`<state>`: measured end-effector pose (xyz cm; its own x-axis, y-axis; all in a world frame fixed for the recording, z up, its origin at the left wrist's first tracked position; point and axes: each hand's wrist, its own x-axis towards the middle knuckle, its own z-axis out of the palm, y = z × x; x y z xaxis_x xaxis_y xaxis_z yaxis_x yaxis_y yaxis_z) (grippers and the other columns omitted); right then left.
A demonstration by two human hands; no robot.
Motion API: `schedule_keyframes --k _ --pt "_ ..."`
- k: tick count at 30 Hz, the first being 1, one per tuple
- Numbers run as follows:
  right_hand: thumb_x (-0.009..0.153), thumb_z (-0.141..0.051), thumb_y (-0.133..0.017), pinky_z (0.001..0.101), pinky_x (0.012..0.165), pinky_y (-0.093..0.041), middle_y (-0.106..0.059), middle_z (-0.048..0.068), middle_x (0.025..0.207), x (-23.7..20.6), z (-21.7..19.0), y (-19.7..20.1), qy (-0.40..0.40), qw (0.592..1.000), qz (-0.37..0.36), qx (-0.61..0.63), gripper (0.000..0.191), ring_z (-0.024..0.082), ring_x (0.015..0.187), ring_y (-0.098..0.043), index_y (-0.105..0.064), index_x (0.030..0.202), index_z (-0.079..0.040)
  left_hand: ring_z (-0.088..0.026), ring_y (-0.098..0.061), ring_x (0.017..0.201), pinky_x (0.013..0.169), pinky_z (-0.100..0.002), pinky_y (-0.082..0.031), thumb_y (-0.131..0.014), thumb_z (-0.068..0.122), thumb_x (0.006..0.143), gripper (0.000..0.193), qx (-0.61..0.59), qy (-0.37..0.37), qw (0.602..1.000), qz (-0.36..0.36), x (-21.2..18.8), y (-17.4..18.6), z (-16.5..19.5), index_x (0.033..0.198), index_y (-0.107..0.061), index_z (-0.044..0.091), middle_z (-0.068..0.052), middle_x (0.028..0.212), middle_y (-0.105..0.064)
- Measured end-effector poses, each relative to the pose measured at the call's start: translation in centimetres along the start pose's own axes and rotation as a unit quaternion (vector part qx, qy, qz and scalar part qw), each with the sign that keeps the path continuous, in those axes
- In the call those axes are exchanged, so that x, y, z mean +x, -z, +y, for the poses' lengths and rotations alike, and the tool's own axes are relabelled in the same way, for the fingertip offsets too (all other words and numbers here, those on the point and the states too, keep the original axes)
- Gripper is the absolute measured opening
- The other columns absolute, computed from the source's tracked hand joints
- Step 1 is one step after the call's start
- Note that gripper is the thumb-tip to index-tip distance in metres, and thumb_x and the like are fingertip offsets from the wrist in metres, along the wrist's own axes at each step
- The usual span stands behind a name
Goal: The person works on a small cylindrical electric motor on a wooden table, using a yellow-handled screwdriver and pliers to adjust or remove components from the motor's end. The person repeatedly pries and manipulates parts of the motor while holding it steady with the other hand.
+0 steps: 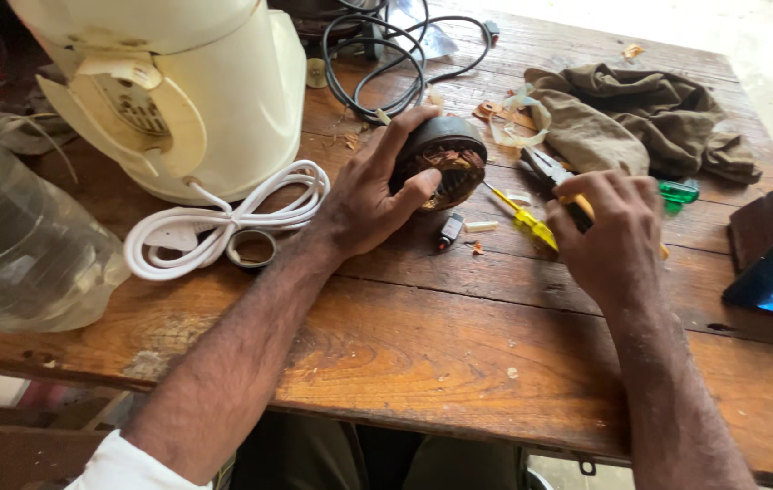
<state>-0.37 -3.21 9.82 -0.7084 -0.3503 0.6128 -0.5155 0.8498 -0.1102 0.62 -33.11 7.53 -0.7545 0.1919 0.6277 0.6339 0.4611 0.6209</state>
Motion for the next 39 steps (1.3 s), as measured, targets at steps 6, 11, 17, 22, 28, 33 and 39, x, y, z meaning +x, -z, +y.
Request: schedule_keyframes --k 6,11,17,22,28,33,39 --pt "0.089 -0.043 -0.079 0.0561 0.097 -0.041 -0.063 0.017 0.116 -0.1 1.5 1.9 -0.186 0.970 -0.131 -0.087 0.040 0.035 0.113 -0.055 -0.071 0.107 -0.008 -0.035 -0.073 0.109 0.091 -0.054 -0.065 -0.055 0.039 0.102 0.059 -0.003 -0.001 1.000 -0.008 0.3 0.0 0.6 0.155 -0.034 0.021 -0.025 0.127 -0.064" --pt "0.094 -0.050 -0.072 0.0565 0.099 -0.041 -0.063 0.018 0.115 0.2 1.5 1.9 -0.214 0.959 -0.164 -0.091 0.043 0.034 0.112 -0.056 -0.071 0.107 -0.008 -0.036 -0.072 0.110 0.088 -0.052 -0.065 -0.056 0.038 0.101 0.060 0.011 0.002 1.000 -0.010 0.6 0.3 0.9 0.153 -0.034 0.020 -0.027 0.129 -0.061" --pt "0.101 -0.049 -0.062 0.0552 0.093 -0.044 -0.062 0.019 0.113 -0.1 1.6 1.0 -0.195 0.967 -0.139 -0.090 0.042 0.035 0.106 -0.057 -0.067 0.116 -0.010 -0.036 -0.072 0.110 0.089 -0.052 -0.065 -0.057 0.039 0.102 0.061 0.021 -0.004 1.000 -0.010 0.5 0.5 1.1 0.155 -0.033 0.019 -0.026 0.129 -0.061" --pt "0.109 -0.048 -0.055 0.0481 0.079 -0.051 -0.059 0.021 0.111 -0.1 1.8 0.5 -0.214 0.968 -0.090 -0.097 0.045 0.032 0.096 -0.059 -0.061 0.116 -0.004 -0.035 -0.072 0.107 0.088 -0.052 -0.066 -0.062 0.038 0.100 0.066 0.028 -0.018 0.999 -0.013 0.7 0.9 1.3 0.155 -0.032 0.019 -0.025 0.124 -0.061" --pt "0.115 -0.048 -0.048 0.0442 0.068 -0.049 -0.060 0.014 0.089 0.2 0.9 0.5 -0.227 0.971 0.052 0.052 0.044 0.025 0.081 -0.060 -0.054 0.106 -0.006 -0.037 -0.071 0.115 0.097 -0.052 -0.064 -0.078 0.023 0.094 0.077 0.045 -0.075 0.996 0.014 0.5 1.4 0.8 0.155 -0.031 0.019 -0.024 0.130 -0.062" --pt "0.106 -0.048 -0.063 0.0422 0.064 -0.052 -0.060 0.010 0.080 0.5 0.4 1.0 -0.218 0.968 0.071 0.104 0.043 0.023 0.074 -0.063 -0.054 0.096 -0.007 -0.038 -0.069 0.120 0.101 -0.050 -0.063 -0.081 0.020 0.092 0.081 0.052 -0.089 0.995 0.020 0.6 1.5 0.3 0.155 -0.030 0.019 -0.025 0.137 -0.060" --pt "0.099 -0.031 -0.081 0.0437 0.073 -0.055 -0.067 0.015 0.094 0.3 -0.4 0.5 -0.071 0.989 0.131 0.004 0.033 0.027 0.088 -0.065 -0.066 0.088 -0.004 -0.041 -0.065 0.121 0.098 -0.051 -0.062 -0.091 0.036 0.083 0.099 0.057 -0.061 0.996 -0.018 0.8 1.0 0.2 0.154 -0.024 0.022 -0.025 0.133 -0.055"
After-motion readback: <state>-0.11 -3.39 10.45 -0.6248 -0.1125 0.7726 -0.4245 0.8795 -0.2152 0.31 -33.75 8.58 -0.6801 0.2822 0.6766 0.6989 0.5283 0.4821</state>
